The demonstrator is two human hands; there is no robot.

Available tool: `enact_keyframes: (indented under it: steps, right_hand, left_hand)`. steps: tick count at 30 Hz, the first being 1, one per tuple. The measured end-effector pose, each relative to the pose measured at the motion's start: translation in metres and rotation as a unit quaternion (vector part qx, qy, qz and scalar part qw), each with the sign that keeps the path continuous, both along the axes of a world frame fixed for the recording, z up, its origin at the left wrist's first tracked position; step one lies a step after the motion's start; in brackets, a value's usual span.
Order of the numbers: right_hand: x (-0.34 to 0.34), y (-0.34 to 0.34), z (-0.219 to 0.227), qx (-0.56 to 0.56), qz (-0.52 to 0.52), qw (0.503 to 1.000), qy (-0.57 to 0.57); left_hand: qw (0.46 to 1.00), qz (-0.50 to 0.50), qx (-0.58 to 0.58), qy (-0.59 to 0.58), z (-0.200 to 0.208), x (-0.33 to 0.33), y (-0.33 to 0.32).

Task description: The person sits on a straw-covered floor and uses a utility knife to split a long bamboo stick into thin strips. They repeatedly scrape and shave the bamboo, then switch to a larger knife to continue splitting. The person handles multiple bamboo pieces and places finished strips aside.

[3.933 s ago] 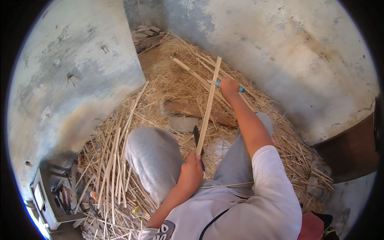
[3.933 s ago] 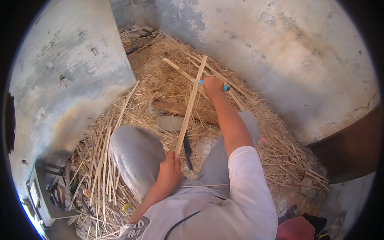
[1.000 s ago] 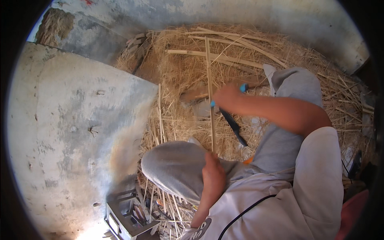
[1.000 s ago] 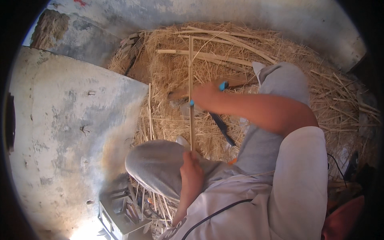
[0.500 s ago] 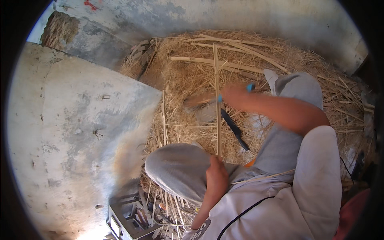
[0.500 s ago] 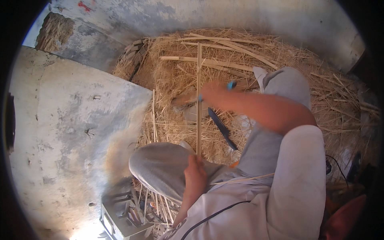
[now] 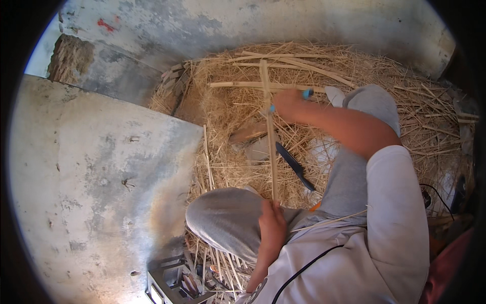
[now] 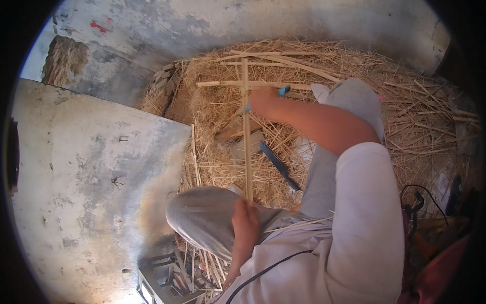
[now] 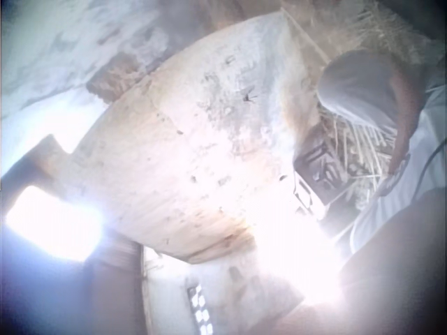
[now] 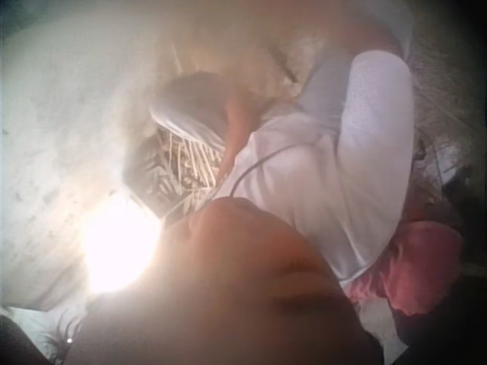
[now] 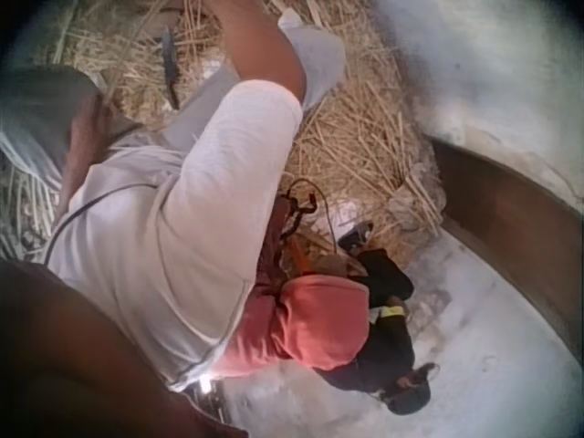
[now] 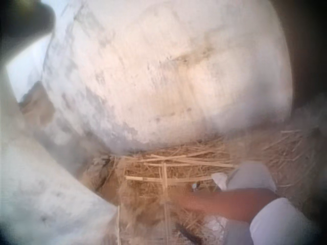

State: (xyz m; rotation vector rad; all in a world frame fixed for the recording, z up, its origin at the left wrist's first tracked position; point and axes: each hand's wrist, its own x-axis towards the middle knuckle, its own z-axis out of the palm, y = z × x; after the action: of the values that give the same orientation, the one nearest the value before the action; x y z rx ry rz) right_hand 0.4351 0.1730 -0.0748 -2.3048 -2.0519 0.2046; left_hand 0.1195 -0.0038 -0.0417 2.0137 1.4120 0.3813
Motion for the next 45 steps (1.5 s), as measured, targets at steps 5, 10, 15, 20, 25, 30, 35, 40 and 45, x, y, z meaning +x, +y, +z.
enact_keyframes:
  steps: [5,10,15,20,25,30,35,40,45]
  right_hand:
    - [0.013,0.009,-0.013,0.006,-0.044,0.999,-0.019]
    - [-0.065,-0.043,0.027,0.028,0.198,0.976,-0.083]
    - [0.019,0.005,0.02,0.091,-0.023,0.995,0.033]
    - [-0.05,-0.031,0.058,0.061,0.135,0.987,-0.062]
    - [0.018,-0.002,0.044,0.101,-0.043,0.992,0.062]
    - [-0.02,-0.024,0.046,0.07,0.073,0.985,-0.137]
    - [-0.012,-0.023,0.053,0.1,0.074,0.99,-0.062]
    - [-0.015,-0.023,0.07,0.128,0.014,0.989,-0.067]
    - [0.003,-0.008,0.061,0.145,-0.023,0.989,-0.029]
  left_hand:
    - [0.994,-0.033,-0.034,-0.096,-0.013,-0.007,0.006]
    - [0.954,0.101,-0.203,-0.194,-0.004,-0.011,0.013]
    - [0.941,0.047,-0.228,-0.244,-0.009,-0.015,0.001]
    - [0.88,0.134,-0.313,-0.332,0.032,-0.003,0.007]
    - [0.919,0.082,-0.258,-0.288,0.019,-0.007,0.0]
    - [0.9,0.104,-0.278,-0.32,0.03,0.001,0.003]
    - [0.919,0.134,-0.24,-0.284,0.041,0.002,-0.001]
    - [0.899,0.132,-0.269,-0.319,0.042,-0.004,0.001]
    - [0.926,0.097,-0.238,-0.276,0.045,-0.001,-0.005]
